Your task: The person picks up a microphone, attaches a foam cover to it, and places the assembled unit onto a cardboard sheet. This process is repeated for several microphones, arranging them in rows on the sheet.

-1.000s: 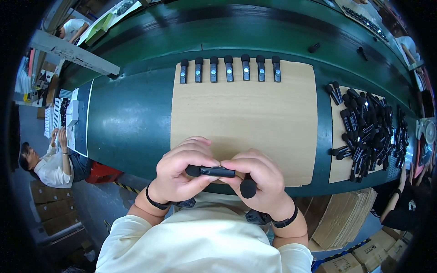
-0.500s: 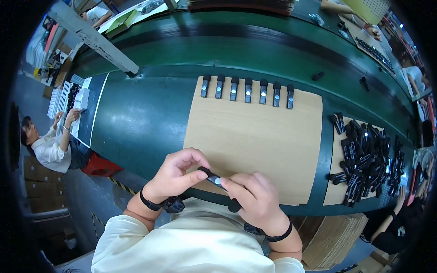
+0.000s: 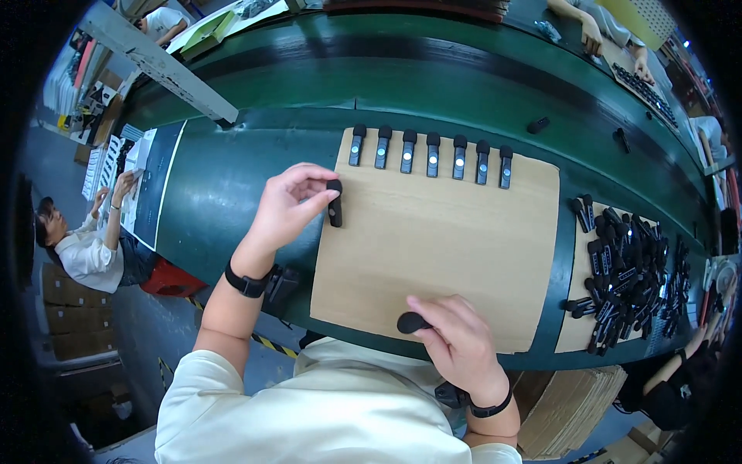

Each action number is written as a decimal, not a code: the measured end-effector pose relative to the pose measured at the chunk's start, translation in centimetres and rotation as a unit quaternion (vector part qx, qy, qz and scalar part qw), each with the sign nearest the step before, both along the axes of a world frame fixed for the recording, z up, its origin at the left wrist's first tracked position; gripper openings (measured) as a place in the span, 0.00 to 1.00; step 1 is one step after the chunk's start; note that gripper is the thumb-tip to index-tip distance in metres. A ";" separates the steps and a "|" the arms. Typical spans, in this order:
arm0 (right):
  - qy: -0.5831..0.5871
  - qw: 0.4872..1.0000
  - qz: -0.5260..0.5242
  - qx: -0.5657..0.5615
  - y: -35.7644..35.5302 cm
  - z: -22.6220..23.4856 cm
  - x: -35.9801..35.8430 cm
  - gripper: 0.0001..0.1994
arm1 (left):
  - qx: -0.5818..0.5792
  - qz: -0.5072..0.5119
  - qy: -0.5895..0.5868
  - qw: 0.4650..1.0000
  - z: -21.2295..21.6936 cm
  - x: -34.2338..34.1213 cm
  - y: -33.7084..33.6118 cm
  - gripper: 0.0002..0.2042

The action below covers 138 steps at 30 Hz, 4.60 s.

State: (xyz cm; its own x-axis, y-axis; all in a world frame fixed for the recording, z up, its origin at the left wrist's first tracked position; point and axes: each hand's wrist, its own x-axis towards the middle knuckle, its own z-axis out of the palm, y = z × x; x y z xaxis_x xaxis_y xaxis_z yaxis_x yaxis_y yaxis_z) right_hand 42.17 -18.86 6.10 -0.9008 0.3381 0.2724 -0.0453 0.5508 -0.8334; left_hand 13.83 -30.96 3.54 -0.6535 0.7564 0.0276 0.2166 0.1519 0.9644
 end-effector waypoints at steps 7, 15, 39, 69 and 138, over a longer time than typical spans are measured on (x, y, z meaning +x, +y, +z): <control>0.041 0.995 -0.054 -0.075 0.2 -1.3 0.2 0.12 | -0.110 0.011 0.017 0.994 -0.4 -0.6 2.5 0.10; 0.027 0.995 -0.043 -0.083 0.5 -1.4 0.2 0.13 | -0.067 0.007 0.142 0.988 -1.8 -1.5 3.0 0.08; 0.049 0.998 -0.027 -0.017 -0.1 0.1 -2.0 0.14 | 0.065 -0.144 0.140 0.977 4.7 5.8 -2.3 0.13; 0.082 0.989 -0.013 -0.119 -0.8 0.1 -2.1 0.17 | 0.126 -0.208 0.268 0.932 4.8 9.1 -1.8 0.13; -0.350 0.859 -0.127 0.351 38.5 -2.4 -11.5 0.14 | -0.150 -0.325 0.419 0.835 -2.5 -16.2 16.0 0.16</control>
State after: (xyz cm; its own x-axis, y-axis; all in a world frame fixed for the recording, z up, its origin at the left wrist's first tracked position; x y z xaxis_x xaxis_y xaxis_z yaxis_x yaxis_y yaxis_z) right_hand 30.67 19.61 3.73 -0.8490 0.5209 -0.0890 0.5269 0.8474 -0.0664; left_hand -2.40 -14.96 1.04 0.0500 0.9986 0.0142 0.9265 -0.0517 0.3728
